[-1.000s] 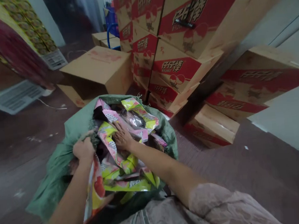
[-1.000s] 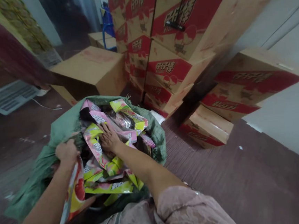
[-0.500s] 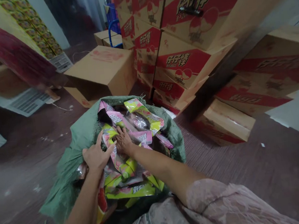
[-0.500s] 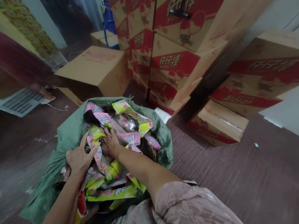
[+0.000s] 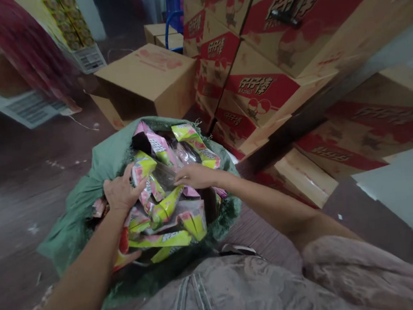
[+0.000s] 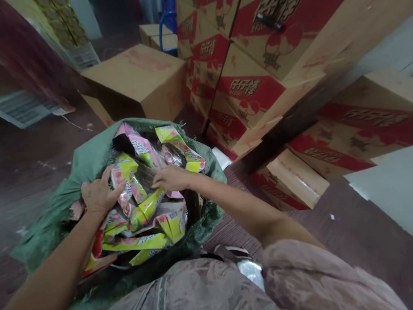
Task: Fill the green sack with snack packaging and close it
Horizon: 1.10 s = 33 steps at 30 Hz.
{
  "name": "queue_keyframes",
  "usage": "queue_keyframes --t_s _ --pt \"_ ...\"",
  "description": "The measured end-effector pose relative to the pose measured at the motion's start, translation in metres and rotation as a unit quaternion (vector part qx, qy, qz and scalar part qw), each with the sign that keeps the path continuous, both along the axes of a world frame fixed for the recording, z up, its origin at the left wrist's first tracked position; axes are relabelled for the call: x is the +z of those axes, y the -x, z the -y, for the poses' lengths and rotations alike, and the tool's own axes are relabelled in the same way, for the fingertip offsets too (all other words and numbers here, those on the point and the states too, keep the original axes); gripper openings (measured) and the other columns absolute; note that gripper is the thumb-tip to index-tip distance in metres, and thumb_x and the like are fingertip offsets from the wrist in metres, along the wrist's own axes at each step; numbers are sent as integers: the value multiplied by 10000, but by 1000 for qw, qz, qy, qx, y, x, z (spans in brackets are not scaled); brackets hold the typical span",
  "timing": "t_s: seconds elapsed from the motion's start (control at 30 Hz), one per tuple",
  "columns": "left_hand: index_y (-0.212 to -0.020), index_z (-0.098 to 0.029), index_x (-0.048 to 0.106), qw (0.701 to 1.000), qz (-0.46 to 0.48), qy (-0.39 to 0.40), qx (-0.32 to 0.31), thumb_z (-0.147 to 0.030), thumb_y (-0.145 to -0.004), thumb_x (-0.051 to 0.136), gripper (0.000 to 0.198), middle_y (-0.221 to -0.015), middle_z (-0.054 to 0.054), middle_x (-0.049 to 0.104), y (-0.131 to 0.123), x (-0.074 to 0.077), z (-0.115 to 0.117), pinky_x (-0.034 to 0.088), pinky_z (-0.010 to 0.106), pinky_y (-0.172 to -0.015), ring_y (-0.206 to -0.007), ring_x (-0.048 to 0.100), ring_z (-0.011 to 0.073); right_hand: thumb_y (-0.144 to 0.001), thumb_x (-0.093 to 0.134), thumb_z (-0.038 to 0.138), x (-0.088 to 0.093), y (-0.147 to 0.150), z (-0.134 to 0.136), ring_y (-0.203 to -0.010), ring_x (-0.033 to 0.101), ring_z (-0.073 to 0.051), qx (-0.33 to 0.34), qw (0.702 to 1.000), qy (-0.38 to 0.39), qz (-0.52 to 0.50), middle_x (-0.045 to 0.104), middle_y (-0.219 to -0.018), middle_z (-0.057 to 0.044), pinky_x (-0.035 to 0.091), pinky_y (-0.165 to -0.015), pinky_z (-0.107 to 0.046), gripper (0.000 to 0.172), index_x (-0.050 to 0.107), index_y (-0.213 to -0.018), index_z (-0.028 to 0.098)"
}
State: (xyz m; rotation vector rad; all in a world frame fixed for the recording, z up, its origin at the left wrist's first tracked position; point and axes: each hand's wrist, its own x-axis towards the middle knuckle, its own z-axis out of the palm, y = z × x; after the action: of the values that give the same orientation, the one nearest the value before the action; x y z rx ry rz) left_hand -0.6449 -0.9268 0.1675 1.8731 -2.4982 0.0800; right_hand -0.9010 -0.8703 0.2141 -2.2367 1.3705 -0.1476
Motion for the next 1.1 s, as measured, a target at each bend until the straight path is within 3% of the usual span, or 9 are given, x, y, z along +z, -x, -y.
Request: queue_keyframes --t_s 0.13,0.17,0.3,0.43,0.6,0.77,0.87,0.97,1.1 --pt "-1402 -122 407 1000 -11 5 11 -548 -863 329 691 -839 173 701 -3 1 11 286 370 -767 -809 627 320 -907 525 294 -12 55 -84 -825 602 -188 -74 984 -70 -148 685 -830 -77 426 -730 -284 234 693 -817 159" --pt "-1397 -128 412 1000 -12 3 12 -549 -867 321 684 -843 173 701 -2 2 14 288 369 -769 -812 627 320 -856 597 264 -24 62 -102 -904 599 -205 -62 980 -85 -167 688 -913 -86 436 -761 -288 143 693 -881 161" --pt "-1386 -141 422 1000 -11 -3 19 -551 -870 316 667 -849 167 700 -2 6 19 291 368 -778 -819 623 319 -765 652 180 -62 73 -144 -1051 564 -286 -121 951 -74 -276 605 -1189 -177 465 -827 -362 382 628 -1144 133" --pt "-1371 -116 435 1000 -18 1 19 -527 -862 326 663 -844 166 696 -5 7 17 293 370 -791 -825 615 313 -855 452 71 -50 92 -154 -919 614 -218 -108 962 -67 -241 657 -950 -127 465 -838 -315 261 693 -914 153" --pt "-1358 -118 451 999 -21 8 23 -520 -860 314 654 -824 159 697 -11 1 16 300 366 -781 -821 613 316 -871 379 32 -28 118 -174 -1097 581 -171 -115 986 39 -113 587 -1282 -83 458 -926 -315 414 676 -1085 224" --pt "-1368 -104 436 999 -25 3 30 -513 -876 301 653 -833 144 701 -20 4 26 310 357 -793 -844 621 309 -942 373 174 -27 101 -181 -1280 465 -242 -75 990 70 -99 649 -1208 -94 346 -1058 -472 323 678 -1046 204" --pt "-1342 -105 465 998 -30 -12 47 -521 -889 303 636 -875 148 699 -27 10 33 312 365 -805 -863 618 312 -947 419 336 -29 77 -173 -1037 621 -249 0 990 -29 -135 705 -961 -134 399 -999 -427 325 685 -940 150" --pt "-1319 -53 475 998 -28 -22 52 -500 -910 298 632 -930 165 690 -29 13 36 307 373 -815 -889 603 305 -830 546 612 -37 62 -165 -749 635 -228 21 981 -110 -158 689 -763 -115 449 -860 -381 495 693 -857 140" --pt "-1309 -53 492 998 -33 -15 52 -478 -918 275 618 -936 149 688 -22 15 35 307 379 -828 -890 592 275 -885 417 650 -19 61 -159 -573 510 -146 -103 993 -24 -46 556 -517 -25 425 -691 -299 606 599 -529 195"
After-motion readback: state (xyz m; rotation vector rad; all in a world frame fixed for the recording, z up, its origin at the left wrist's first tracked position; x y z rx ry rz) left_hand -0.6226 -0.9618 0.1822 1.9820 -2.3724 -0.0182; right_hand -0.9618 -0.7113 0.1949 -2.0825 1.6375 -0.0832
